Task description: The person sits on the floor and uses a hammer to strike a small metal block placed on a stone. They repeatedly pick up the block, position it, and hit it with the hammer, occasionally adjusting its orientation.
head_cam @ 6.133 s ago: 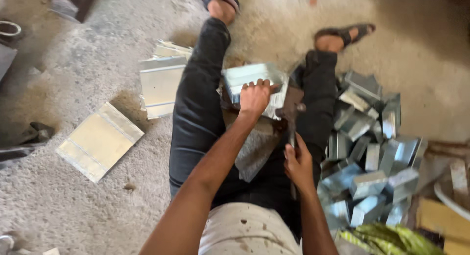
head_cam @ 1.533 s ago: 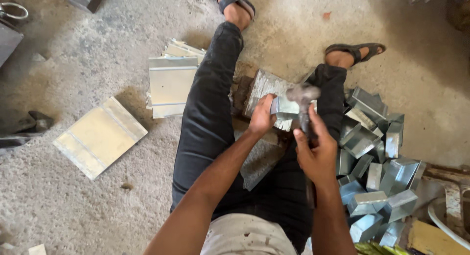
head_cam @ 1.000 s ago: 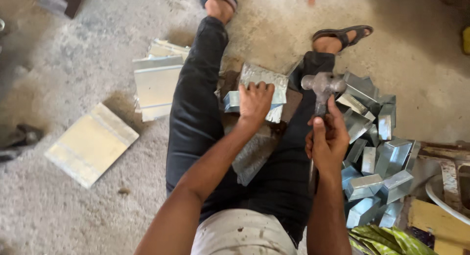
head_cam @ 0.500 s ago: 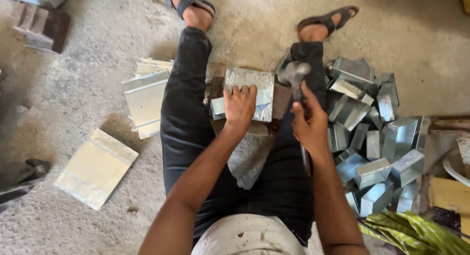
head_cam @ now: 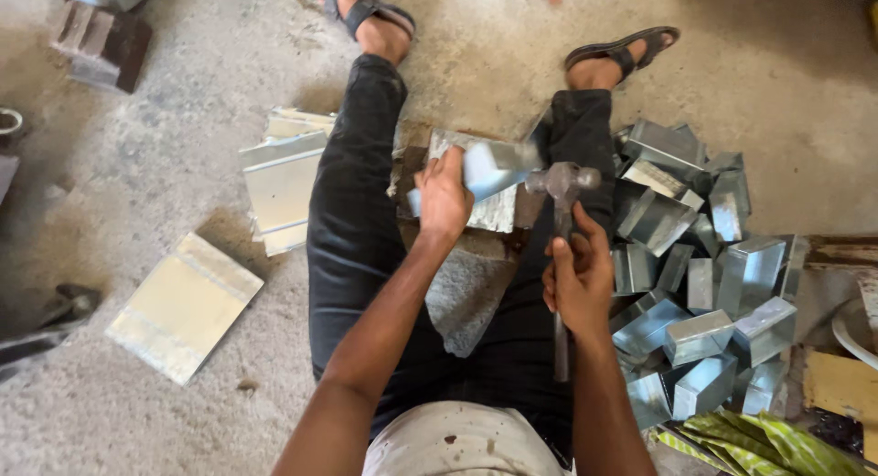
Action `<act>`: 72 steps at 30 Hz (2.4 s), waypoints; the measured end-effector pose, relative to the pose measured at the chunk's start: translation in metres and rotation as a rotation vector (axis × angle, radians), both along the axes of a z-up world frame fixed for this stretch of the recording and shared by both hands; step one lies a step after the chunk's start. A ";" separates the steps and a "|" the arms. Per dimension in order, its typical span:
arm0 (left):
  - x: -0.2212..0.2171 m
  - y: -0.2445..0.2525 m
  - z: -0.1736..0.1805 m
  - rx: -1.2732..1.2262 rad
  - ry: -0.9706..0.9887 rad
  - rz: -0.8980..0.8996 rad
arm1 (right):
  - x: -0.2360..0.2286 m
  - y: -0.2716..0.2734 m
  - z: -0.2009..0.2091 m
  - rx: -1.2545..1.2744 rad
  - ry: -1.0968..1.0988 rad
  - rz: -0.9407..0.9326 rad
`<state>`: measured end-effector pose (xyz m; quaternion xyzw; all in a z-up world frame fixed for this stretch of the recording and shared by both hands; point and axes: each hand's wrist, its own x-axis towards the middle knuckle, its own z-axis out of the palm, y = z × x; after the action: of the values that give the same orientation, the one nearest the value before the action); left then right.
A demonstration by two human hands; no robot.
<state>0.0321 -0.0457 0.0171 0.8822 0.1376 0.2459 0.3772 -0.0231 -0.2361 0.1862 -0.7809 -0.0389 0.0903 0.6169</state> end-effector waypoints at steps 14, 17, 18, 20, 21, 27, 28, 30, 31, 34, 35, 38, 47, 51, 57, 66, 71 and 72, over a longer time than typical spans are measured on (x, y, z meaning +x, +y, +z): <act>0.002 -0.024 -0.047 -0.461 -0.270 -0.118 | 0.024 0.049 0.018 -0.167 -0.424 0.392; 0.006 -0.023 -0.045 -0.458 -0.239 -0.114 | 0.025 0.045 0.029 -0.190 -0.285 0.311; 0.005 -0.024 -0.048 -0.452 -0.240 -0.106 | 0.016 0.043 0.033 -0.154 -0.182 0.238; 0.009 -0.025 -0.056 -0.438 -0.236 -0.105 | 0.010 0.052 0.027 -0.059 -0.275 0.184; 0.005 -0.030 -0.059 -0.445 -0.233 -0.106 | 0.008 0.055 0.026 -0.010 -0.321 0.150; 0.013 -0.023 -0.051 -0.444 -0.231 -0.116 | 0.020 0.058 0.037 -0.345 -0.557 0.423; 0.010 -0.023 -0.050 -0.452 -0.253 -0.121 | 0.015 0.060 0.033 -0.289 -0.495 0.344; 0.004 -0.024 -0.049 -0.466 -0.268 -0.122 | 0.005 0.065 0.020 -0.179 -0.366 0.183; 0.003 -0.025 -0.048 -0.472 -0.261 -0.119 | 0.008 0.063 0.016 -0.279 -0.372 0.225; 0.006 -0.023 -0.046 -0.468 -0.224 -0.134 | 0.030 0.052 0.004 -0.457 -0.457 0.291; 0.005 -0.023 -0.046 -0.467 -0.202 -0.139 | 0.035 0.043 0.001 -0.445 -0.513 0.284; 0.006 -0.025 -0.051 -0.474 -0.195 -0.166 | 0.041 0.026 -0.018 -0.299 -0.313 0.175; 0.013 -0.024 -0.084 -0.328 -0.283 -0.165 | 0.034 -0.022 -0.055 -0.073 -0.050 -0.112; 0.007 -0.029 -0.088 -0.441 -0.156 -0.146 | 0.016 -0.029 -0.106 -0.104 0.183 -0.152; 0.016 -0.013 -0.073 -0.378 0.088 0.130 | -0.014 -0.029 -0.171 -0.001 0.182 -0.003; 0.012 0.019 -0.004 0.425 0.453 -0.074 | -0.007 -0.029 -0.192 0.042 0.312 -0.178; 0.035 0.014 -0.026 0.586 0.330 -0.574 | -0.008 -0.029 -0.192 0.095 0.325 -0.178; 0.039 0.013 -0.033 0.638 0.371 -0.575 | -0.007 -0.028 -0.193 0.088 0.327 -0.183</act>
<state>0.0713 -0.0324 -0.0155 0.9855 -0.1298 -0.0007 0.1090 -0.0305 -0.2641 -0.0064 -0.7285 0.1292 0.1578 0.6540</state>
